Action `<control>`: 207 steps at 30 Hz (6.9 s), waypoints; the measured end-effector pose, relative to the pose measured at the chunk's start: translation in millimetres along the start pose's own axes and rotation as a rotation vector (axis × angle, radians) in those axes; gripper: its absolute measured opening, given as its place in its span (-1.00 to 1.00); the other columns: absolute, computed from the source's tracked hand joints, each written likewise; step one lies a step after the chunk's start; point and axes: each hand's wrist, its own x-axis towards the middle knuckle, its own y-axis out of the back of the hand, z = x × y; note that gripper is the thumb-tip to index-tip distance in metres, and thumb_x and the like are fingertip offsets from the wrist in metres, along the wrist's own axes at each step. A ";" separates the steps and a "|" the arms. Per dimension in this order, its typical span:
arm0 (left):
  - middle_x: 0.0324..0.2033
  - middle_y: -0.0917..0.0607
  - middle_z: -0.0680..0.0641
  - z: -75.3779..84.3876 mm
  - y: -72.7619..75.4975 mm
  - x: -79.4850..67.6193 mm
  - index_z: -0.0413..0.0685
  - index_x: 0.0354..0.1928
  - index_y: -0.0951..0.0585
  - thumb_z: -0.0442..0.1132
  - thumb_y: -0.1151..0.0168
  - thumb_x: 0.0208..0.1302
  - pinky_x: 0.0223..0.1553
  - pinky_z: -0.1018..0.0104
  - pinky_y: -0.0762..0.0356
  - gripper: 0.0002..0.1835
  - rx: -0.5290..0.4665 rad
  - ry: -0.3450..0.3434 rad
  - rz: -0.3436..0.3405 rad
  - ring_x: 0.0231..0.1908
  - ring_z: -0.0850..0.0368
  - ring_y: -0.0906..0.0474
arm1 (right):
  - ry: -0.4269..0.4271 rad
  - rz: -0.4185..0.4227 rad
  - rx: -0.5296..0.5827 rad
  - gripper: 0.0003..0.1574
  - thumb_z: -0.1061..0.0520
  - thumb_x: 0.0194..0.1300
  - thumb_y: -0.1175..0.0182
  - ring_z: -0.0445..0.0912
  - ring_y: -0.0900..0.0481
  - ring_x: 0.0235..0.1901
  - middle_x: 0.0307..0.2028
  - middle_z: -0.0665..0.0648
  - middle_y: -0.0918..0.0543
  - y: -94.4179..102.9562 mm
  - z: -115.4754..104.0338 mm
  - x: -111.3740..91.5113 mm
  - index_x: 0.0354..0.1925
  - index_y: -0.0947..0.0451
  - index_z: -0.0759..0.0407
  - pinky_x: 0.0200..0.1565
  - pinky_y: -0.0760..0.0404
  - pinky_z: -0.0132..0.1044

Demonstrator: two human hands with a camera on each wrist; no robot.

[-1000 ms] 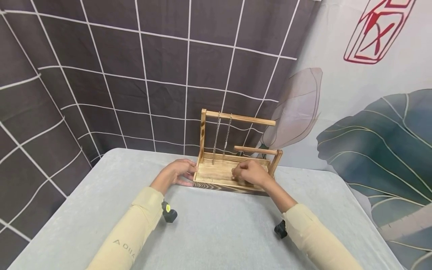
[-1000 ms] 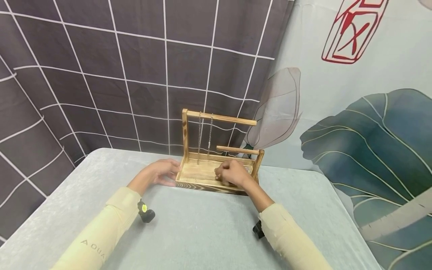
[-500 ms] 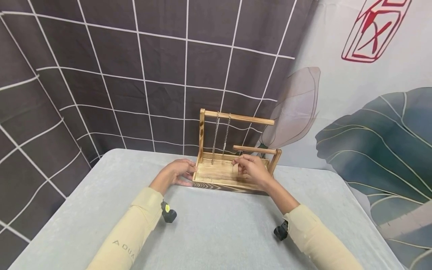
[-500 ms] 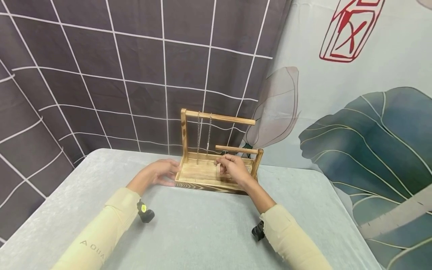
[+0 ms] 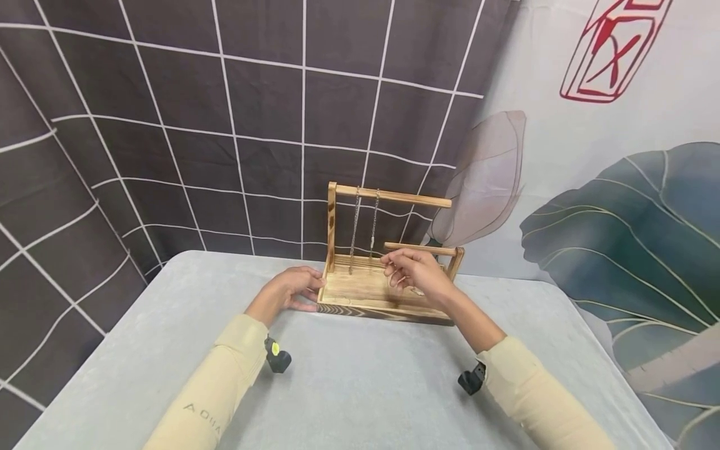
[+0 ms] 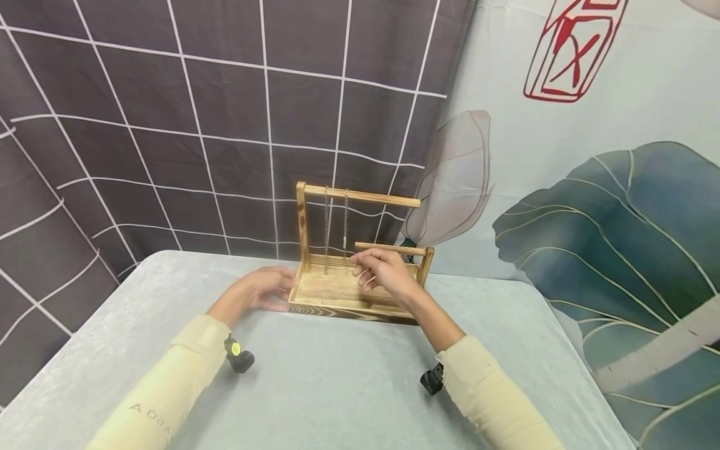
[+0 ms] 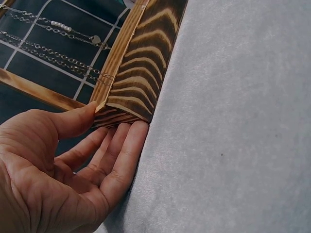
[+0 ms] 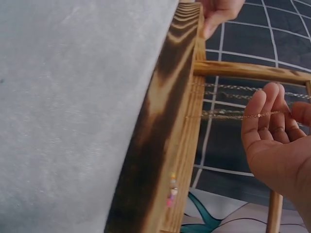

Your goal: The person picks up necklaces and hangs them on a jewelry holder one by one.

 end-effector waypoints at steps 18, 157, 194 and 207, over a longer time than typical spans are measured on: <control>-0.12 -0.72 -0.08 3.8 -2.3 -2.6 -0.21 0.46 -0.50 -0.32 -0.25 0.65 -0.03 0.07 -0.99 -0.56 0.017 0.006 -0.002 -0.21 0.08 -0.73 | 0.076 0.056 0.027 -0.55 0.06 0.84 -0.06 -0.19 -0.74 -0.35 -0.19 0.01 -0.83 18.2 -37.2 -15.9 0.39 -0.57 0.34 -0.34 -0.78 -0.39; -0.12 -0.76 -0.10 -1.0 -3.2 -7.8 -0.26 0.40 -0.55 -0.33 -0.26 0.63 -0.04 0.01 -1.00 -0.60 0.000 -0.020 -0.004 -0.25 0.09 -0.74 | 0.230 0.224 -0.176 -0.46 -0.04 0.86 -0.03 0.16 -0.74 0.23 0.19 0.31 -0.81 -21.1 -49.8 37.4 0.43 -0.59 0.32 0.48 -0.73 0.09; -0.14 -0.73 -0.08 -1.2 -2.2 -9.4 -0.28 0.48 -0.48 -0.32 -0.27 0.64 0.01 -0.02 -1.00 -0.51 -0.005 -0.026 0.003 -0.23 0.07 -0.73 | 0.229 0.244 -0.147 -0.57 0.16 0.76 -0.17 0.31 -0.85 0.15 0.13 0.47 -0.81 0.6 -39.8 24.4 0.37 -0.58 0.43 0.18 -0.95 -0.17; -0.11 -0.76 -0.10 -0.3 -0.8 -9.2 -0.27 0.42 -0.53 -0.33 -0.27 0.62 0.01 -0.02 -0.99 -0.57 -0.005 -0.029 -0.001 -0.24 0.08 -0.75 | 0.233 0.209 -0.360 -0.55 0.04 0.76 -0.20 0.15 -0.81 0.31 0.20 0.22 -0.88 -12.5 -47.8 27.6 0.41 -0.64 0.23 0.33 -0.87 0.11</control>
